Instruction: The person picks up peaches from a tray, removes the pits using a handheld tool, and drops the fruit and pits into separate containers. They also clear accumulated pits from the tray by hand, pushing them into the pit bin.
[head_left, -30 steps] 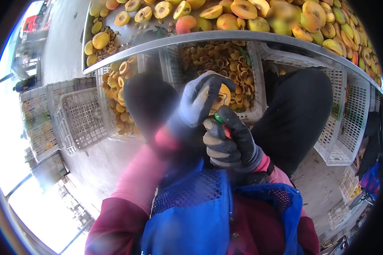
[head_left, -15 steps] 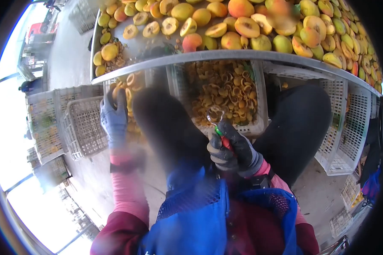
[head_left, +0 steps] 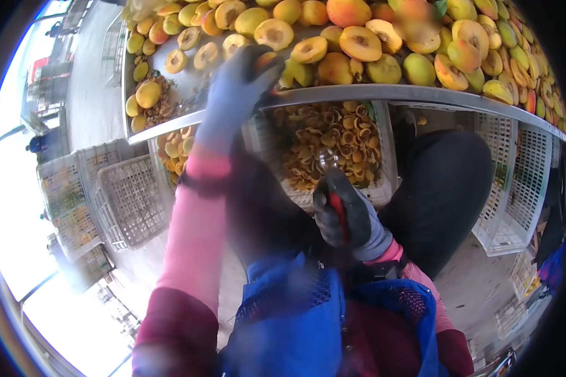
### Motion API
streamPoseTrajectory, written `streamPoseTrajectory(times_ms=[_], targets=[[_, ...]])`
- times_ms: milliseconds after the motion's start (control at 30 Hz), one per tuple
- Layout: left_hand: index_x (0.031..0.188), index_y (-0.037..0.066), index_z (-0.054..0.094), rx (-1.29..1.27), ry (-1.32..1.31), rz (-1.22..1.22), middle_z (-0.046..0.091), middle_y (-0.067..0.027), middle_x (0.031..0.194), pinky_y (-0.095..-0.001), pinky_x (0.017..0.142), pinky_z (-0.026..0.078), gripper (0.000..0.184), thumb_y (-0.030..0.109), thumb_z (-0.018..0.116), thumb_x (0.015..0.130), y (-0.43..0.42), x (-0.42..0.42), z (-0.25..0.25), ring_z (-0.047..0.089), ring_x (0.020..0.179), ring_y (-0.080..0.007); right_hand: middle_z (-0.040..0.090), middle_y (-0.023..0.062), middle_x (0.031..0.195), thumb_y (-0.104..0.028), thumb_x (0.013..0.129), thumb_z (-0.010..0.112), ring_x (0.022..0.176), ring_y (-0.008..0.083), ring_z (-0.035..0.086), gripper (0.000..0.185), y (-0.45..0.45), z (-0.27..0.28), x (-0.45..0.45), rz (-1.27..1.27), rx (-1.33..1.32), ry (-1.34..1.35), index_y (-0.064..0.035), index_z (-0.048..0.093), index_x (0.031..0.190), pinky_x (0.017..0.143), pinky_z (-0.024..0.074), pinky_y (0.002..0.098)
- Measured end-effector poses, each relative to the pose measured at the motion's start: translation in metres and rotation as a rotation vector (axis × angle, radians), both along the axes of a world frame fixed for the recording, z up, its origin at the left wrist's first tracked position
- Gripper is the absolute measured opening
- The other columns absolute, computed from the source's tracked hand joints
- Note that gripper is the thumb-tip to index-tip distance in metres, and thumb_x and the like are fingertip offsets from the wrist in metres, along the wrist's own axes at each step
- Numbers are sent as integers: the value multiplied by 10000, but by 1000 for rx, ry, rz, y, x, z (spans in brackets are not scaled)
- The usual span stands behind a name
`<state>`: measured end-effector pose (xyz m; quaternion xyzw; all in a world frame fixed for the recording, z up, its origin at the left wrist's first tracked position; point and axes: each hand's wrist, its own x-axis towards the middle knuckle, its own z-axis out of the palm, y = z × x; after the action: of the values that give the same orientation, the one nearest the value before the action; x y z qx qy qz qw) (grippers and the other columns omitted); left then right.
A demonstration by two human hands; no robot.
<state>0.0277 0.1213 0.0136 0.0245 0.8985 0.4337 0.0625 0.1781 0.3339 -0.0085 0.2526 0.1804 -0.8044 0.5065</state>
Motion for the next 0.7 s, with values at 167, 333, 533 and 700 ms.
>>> streamPoseTrajectory(times_ms=[167,333,533,700], targets=[[1121,-13,567,366,55,15,636,-86,923,-240,560,475,421,348,533,906,24,76,11,605,725,-133,438,19,521,-470,933,467,392,91,388,422,-4,20,6,-89,-46,448,-62,522,839,335,292,234],[1145,-35,556,564,-53,255,625,-98,968,-265,709,506,455,358,416,965,34,130,-24,614,812,-163,542,16,745,-288,941,515,597,62,511,263,-11,24,1,-122,237,400,-43,551,1029,480,381,208],[1145,-23,563,897,-170,518,630,-106,986,-292,801,496,494,415,422,967,77,147,-3,615,894,-188,602,187,805,-193,920,516,726,335,599,244,-18,8,20,-73,982,1356,-14,542,1082,636,461,394],[1065,-20,595,743,-70,516,638,-98,899,-281,763,486,455,383,400,982,88,149,0,610,817,-168,606,210,851,-185,902,536,773,379,602,231,-16,24,29,-66,925,1137,-23,545,1066,672,468,427]])
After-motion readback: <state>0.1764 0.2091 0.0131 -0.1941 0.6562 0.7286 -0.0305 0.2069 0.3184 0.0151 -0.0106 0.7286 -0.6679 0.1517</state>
